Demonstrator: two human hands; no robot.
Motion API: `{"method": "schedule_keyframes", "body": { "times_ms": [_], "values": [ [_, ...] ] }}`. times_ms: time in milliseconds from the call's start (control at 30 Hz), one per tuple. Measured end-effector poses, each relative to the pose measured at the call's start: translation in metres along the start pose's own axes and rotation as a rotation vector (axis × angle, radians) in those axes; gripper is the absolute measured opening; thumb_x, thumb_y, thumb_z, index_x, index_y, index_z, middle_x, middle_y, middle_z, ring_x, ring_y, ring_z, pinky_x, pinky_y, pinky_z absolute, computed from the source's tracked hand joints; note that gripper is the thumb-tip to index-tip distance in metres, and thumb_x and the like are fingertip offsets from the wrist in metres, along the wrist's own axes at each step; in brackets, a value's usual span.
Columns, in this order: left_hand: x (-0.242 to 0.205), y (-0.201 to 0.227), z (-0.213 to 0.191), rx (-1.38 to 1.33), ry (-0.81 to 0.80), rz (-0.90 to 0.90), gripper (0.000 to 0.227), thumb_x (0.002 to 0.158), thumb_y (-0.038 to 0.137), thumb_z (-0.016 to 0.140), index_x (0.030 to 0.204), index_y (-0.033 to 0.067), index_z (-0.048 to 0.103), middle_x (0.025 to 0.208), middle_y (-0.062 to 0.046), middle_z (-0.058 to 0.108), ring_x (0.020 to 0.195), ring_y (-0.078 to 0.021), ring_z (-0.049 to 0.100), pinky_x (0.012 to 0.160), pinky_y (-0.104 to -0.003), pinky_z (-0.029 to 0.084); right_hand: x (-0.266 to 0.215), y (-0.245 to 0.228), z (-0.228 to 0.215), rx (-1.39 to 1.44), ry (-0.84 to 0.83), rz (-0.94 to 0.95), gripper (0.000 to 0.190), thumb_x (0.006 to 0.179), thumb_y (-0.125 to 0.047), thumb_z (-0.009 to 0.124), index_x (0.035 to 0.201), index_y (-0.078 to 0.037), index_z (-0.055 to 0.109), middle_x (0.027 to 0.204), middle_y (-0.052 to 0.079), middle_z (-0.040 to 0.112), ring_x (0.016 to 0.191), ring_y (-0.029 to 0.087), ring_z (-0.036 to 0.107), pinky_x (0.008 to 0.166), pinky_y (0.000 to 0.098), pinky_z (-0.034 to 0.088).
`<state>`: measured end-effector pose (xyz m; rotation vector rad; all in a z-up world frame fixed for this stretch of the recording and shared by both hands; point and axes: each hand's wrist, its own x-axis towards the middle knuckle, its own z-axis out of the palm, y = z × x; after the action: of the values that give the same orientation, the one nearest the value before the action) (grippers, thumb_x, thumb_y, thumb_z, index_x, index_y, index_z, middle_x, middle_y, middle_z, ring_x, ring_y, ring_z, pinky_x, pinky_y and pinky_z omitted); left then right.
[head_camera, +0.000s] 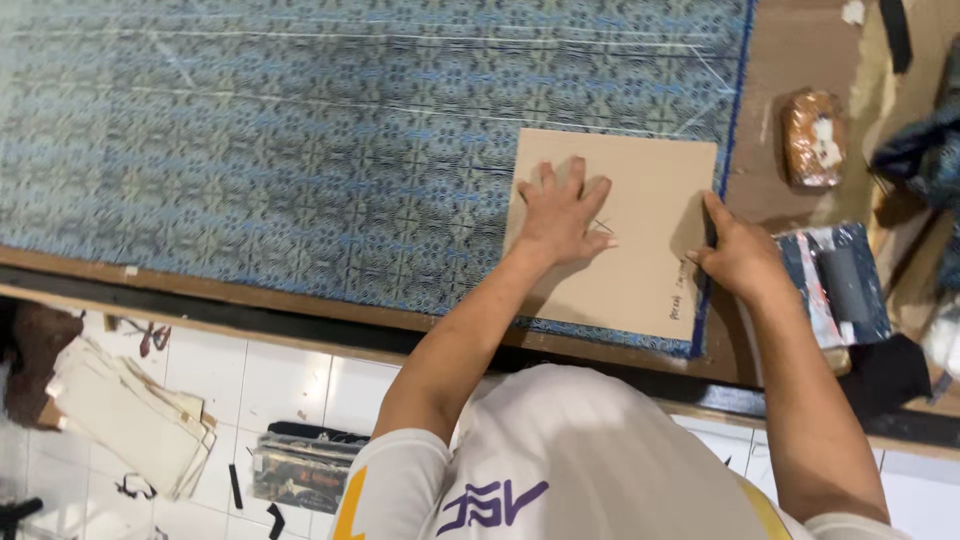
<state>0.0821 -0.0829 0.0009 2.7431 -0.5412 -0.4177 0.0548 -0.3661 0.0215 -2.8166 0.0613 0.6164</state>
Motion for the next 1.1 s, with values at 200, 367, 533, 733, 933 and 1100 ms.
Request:
{"method": "schedule_keyframes", "body": {
  "times_ms": [200,367,533,733,933,1100],
  "values": [
    [0.004,0.002,-0.001,-0.042,-0.093,-0.014,0.099,0.076,0.074,0.069,0.156,0.026,0.035,0.166,-0.022,0.014,0.148,-0.0618,0.004,0.106,-0.088,0.008,-0.004,0.0,0.001,0.036,0.011,0.002,0.097,0.075,-0.023,0.083,0.16,-0.014,0.037,0.14,0.026,0.059,0.125,0.045,0.058,0.104,0.0493,0.047],
    [0.005,0.002,0.0,-0.047,-0.132,-0.037,0.101,0.077,0.077,0.064,0.159,0.0281,0.03,0.169,-0.019,0.006,0.152,-0.0557,-0.006,0.108,-0.086,-0.001,-0.003,-0.002,-0.001,0.023,0.015,-0.014,0.096,0.076,-0.022,0.083,0.159,-0.014,0.036,0.143,0.025,0.057,0.127,0.044,0.056,0.104,0.0494,0.045],
    [0.001,-0.002,0.012,-0.087,-0.111,-0.018,0.1,0.08,0.077,0.062,0.161,0.0281,0.029,0.17,-0.019,0.003,0.152,-0.053,-0.01,0.11,-0.084,-0.005,-0.005,0.003,0.004,0.011,-0.007,0.0,0.093,0.081,-0.021,0.081,0.163,-0.013,0.037,0.14,0.025,0.06,0.127,0.045,0.058,0.106,0.0499,0.047],
    [-0.001,-0.001,0.011,-0.069,-0.117,-0.027,0.098,0.081,0.073,0.064,0.161,0.0288,0.03,0.172,-0.018,0.003,0.153,-0.0514,-0.013,0.111,-0.084,-0.007,-0.011,0.0,0.0,0.068,0.049,-0.07,0.089,0.079,-0.019,0.082,0.157,-0.009,0.041,0.141,0.025,0.059,0.124,0.046,0.057,0.102,0.0513,0.046],
    [0.003,-0.001,0.007,-0.087,-0.084,-0.02,0.099,0.079,0.073,0.067,0.16,0.0299,0.031,0.171,-0.017,0.005,0.152,-0.0507,-0.013,0.11,-0.084,-0.007,-0.043,-0.003,0.014,0.066,0.203,-0.061,0.072,0.082,-0.015,0.081,0.149,-0.007,0.054,0.131,0.028,0.06,0.113,0.049,0.059,0.096,0.0526,0.046],
    [0.003,0.0,0.011,-0.078,-0.09,-0.034,0.099,0.078,0.074,0.067,0.159,0.0313,0.032,0.171,-0.016,0.005,0.153,-0.0497,-0.013,0.11,-0.084,-0.007,-0.088,0.002,0.04,0.251,0.333,-0.02,0.041,0.089,-0.014,0.078,0.127,-0.002,0.071,0.105,0.021,0.067,0.098,0.039,0.067,0.087,0.0476,0.053]
  ]
}}
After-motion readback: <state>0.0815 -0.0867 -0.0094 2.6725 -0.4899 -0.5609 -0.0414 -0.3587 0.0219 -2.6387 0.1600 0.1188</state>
